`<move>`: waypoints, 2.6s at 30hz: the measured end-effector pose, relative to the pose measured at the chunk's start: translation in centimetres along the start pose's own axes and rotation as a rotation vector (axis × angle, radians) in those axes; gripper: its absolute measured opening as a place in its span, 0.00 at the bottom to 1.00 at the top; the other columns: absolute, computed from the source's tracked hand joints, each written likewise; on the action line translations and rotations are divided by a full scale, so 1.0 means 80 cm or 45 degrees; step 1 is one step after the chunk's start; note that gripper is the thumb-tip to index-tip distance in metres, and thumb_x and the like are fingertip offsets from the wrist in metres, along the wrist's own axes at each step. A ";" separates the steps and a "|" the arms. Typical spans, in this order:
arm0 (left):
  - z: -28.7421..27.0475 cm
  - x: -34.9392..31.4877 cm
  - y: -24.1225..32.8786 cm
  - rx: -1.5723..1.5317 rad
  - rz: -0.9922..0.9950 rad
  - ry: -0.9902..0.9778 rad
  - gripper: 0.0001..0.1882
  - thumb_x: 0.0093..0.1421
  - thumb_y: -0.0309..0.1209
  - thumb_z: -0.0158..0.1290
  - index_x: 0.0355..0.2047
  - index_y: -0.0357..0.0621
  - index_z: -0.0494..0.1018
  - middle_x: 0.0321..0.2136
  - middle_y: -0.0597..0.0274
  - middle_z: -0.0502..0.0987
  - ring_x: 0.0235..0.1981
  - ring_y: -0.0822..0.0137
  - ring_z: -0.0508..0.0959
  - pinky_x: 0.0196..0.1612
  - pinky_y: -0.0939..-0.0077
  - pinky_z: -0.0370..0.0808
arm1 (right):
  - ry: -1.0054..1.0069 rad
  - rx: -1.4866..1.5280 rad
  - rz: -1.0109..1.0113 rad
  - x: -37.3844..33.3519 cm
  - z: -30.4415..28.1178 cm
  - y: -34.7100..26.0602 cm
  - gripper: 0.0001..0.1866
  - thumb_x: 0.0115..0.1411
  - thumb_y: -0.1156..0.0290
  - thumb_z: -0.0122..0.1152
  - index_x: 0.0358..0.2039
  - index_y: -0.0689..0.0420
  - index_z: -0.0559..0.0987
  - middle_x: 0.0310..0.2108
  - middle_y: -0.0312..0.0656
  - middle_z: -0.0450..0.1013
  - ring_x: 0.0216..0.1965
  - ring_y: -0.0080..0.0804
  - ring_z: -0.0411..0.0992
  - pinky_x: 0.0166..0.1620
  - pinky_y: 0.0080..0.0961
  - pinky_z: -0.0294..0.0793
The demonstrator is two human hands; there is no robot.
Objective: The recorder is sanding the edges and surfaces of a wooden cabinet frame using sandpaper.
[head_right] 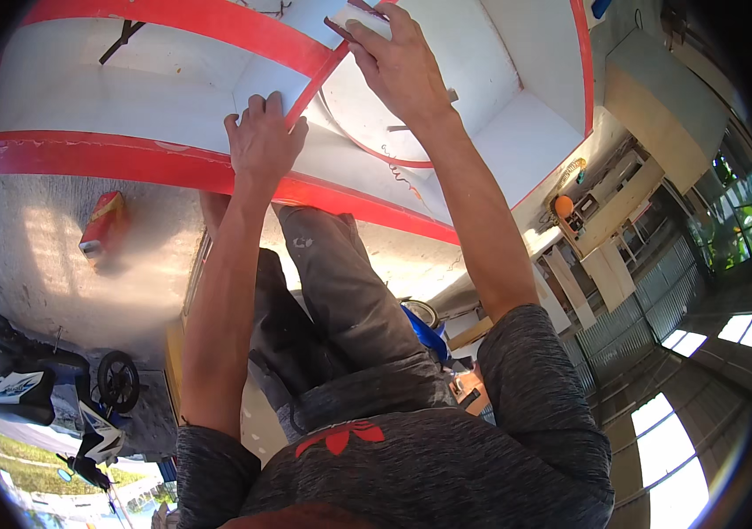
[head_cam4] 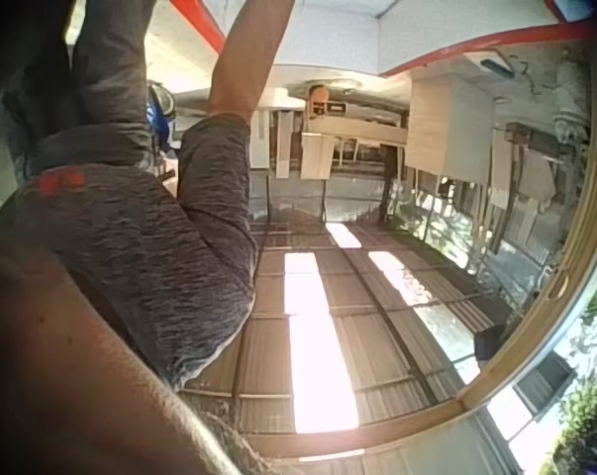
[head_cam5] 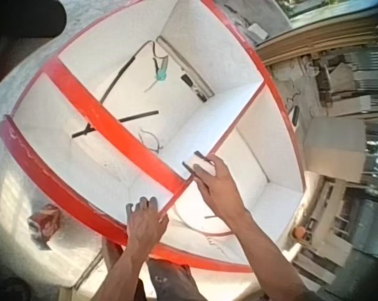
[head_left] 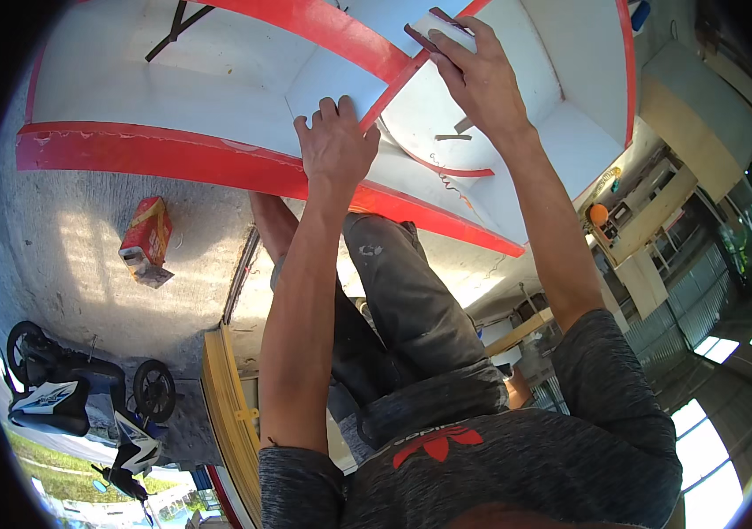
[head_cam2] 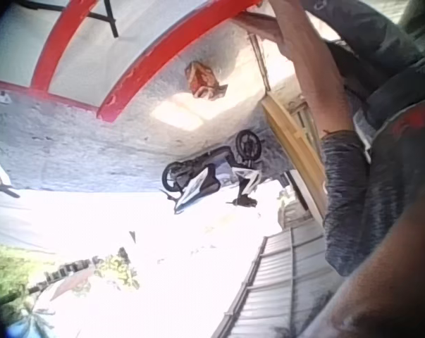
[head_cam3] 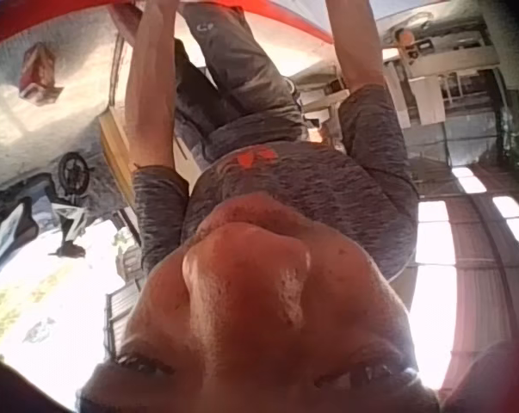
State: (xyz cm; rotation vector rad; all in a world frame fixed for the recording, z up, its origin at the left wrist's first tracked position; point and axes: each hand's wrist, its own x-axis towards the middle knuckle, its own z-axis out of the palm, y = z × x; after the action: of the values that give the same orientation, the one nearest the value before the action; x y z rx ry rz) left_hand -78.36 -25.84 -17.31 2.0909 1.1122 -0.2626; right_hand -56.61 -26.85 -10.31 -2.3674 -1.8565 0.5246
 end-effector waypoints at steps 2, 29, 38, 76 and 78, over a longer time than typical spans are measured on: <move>-0.003 0.002 -0.002 0.053 -0.116 -0.196 0.20 0.60 0.44 0.62 0.41 0.39 0.77 0.37 0.55 0.77 0.42 0.55 0.80 0.58 0.53 0.65 | -0.029 -0.021 -0.061 0.003 -0.001 0.002 0.15 0.63 0.67 0.68 0.51 0.49 0.85 0.57 0.53 0.71 0.51 0.52 0.76 0.51 0.41 0.80; -0.007 -0.003 0.003 -0.092 -0.020 0.014 0.13 0.60 0.39 0.61 0.37 0.44 0.78 0.36 0.59 0.78 0.41 0.59 0.79 0.55 0.56 0.65 | -0.281 -0.381 0.076 0.041 0.017 -0.009 0.15 0.65 0.68 0.64 0.52 0.50 0.83 0.56 0.57 0.69 0.52 0.56 0.75 0.53 0.46 0.81; -0.009 0.000 0.005 -0.106 -0.007 0.017 0.12 0.59 0.38 0.62 0.37 0.44 0.77 0.35 0.60 0.77 0.40 0.60 0.79 0.55 0.56 0.65 | -0.225 -0.389 0.103 0.043 0.016 0.004 0.15 0.66 0.66 0.63 0.52 0.51 0.82 0.54 0.55 0.69 0.50 0.56 0.74 0.49 0.45 0.81; -0.129 0.030 -0.139 0.332 -0.362 0.620 0.10 0.61 0.40 0.56 0.41 0.62 0.83 0.38 0.79 0.85 0.45 0.69 0.79 0.59 0.41 0.52 | -0.377 -0.573 -0.002 0.059 0.005 0.015 0.12 0.64 0.71 0.61 0.47 0.57 0.84 0.48 0.55 0.71 0.43 0.49 0.75 0.44 0.37 0.84; -0.131 0.027 -0.147 0.285 -0.379 0.592 0.09 0.61 0.40 0.55 0.40 0.63 0.84 0.38 0.80 0.85 0.45 0.70 0.79 0.59 0.41 0.52 | -0.429 -0.437 -0.014 0.028 -0.002 -0.028 0.13 0.63 0.72 0.62 0.47 0.59 0.83 0.47 0.55 0.71 0.45 0.49 0.75 0.43 0.39 0.84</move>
State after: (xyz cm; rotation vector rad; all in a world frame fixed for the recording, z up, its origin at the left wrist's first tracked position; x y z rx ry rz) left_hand -87.91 -13.09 -17.02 2.2406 1.7460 -0.0380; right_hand -58.16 -24.09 -10.05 -2.6105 -2.2620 0.6900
